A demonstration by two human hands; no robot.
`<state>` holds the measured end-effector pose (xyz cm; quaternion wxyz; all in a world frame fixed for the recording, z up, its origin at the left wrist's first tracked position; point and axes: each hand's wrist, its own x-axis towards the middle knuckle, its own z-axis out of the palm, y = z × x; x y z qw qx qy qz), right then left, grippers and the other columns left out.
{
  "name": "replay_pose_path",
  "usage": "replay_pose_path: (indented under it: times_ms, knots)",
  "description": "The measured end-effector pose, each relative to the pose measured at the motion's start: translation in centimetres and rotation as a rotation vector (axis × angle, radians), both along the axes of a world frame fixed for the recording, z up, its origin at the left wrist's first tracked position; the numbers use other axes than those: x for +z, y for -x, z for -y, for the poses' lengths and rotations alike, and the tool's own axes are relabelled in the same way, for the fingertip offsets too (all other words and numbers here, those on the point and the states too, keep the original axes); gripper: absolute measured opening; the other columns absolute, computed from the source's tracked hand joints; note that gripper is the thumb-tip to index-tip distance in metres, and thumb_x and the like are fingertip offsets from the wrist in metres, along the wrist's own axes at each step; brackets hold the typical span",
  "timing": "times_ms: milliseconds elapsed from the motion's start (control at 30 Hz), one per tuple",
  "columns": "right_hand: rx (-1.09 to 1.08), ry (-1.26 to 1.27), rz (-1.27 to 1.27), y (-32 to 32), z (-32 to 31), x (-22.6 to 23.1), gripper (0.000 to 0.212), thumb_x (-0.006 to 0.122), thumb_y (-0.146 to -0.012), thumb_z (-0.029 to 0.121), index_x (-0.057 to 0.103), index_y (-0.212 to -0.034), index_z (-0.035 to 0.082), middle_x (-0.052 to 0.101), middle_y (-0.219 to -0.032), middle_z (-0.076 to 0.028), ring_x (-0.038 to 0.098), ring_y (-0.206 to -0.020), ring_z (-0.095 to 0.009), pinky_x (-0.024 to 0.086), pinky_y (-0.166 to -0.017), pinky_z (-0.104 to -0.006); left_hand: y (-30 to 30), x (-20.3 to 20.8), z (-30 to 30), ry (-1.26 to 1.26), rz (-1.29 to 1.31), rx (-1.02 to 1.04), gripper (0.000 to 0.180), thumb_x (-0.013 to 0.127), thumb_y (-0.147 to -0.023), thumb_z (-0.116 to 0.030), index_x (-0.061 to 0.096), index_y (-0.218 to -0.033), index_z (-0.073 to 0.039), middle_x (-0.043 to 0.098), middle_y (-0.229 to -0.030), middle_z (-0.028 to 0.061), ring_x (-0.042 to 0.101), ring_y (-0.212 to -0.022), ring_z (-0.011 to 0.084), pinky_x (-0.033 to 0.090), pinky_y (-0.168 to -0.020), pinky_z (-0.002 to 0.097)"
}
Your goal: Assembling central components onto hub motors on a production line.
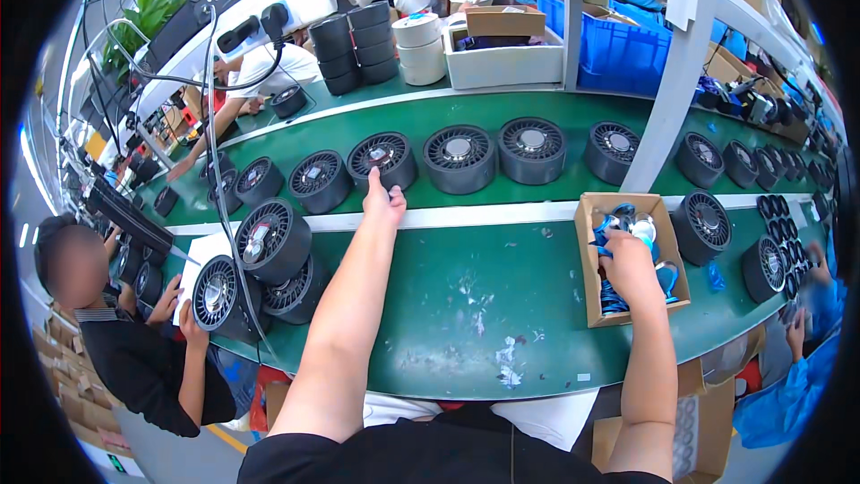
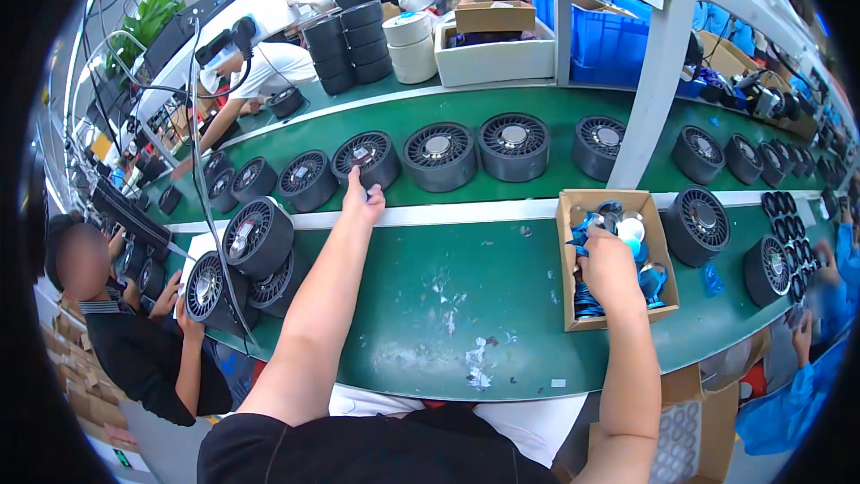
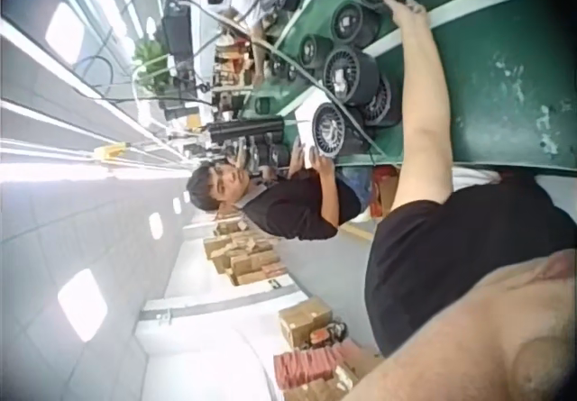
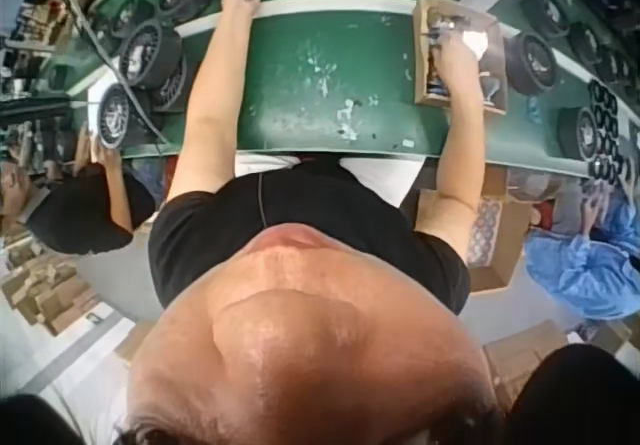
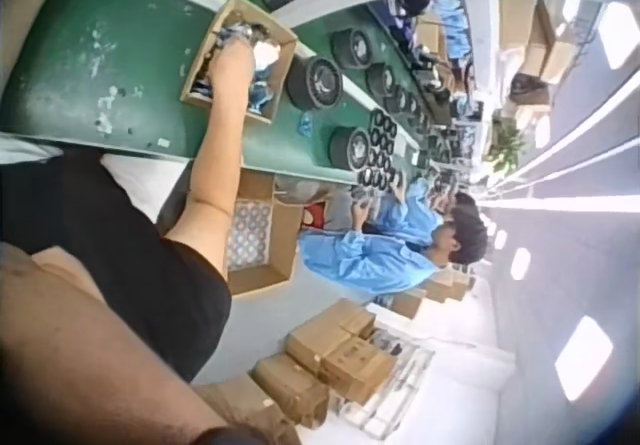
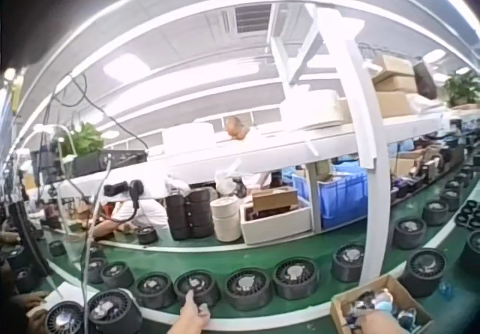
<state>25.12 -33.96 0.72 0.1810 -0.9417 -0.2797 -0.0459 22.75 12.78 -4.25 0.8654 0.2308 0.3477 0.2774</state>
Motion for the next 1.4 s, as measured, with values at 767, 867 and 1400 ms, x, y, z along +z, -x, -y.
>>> replay_pose_path:
  times_ms: [767,867,1400]
  knots:
    - [-0.095,-0.305,0.409,-0.3,3.7,0.2,0.021,0.068,-0.086,0.006,0.074,-0.107,0.005,0.07,-0.093,-0.016,0.069,-0.084,-0.03,0.053,-0.076,-0.0358,32.1,5.1,16.7,-0.058,-0.338,-0.885,0.052,0.069,-0.092,-0.047,0.061,-0.097,0.003,0.056,-0.068,0.0034,0.047,-0.052,0.0074,0.034,-0.044,0.0195]
    - [-0.194,-0.412,0.268,2.1,1.8,2.3,0.019,0.07,-0.088,0.007,0.074,-0.106,0.003,0.074,-0.091,-0.011,0.07,-0.078,-0.019,0.052,-0.072,-0.0303,33.2,5.3,14.5,-0.557,-0.4,-0.862,0.035,0.067,-0.096,-0.034,0.067,-0.097,0.001,0.061,-0.066,0.0032,0.053,-0.055,0.008,0.039,-0.049,0.0218]
    - [0.631,-0.522,0.15,15.7,-16.6,2.7,0.027,0.072,-0.076,-0.007,0.073,-0.102,0.001,0.073,-0.096,-0.014,0.073,-0.088,-0.027,0.059,-0.076,-0.0346,27.7,5.0,12.6,-0.799,-0.325,-0.542,0.045,0.069,-0.096,-0.029,0.063,-0.131,-0.002,0.058,-0.067,-0.0034,0.045,-0.047,0.0004,0.034,-0.042,0.0189]
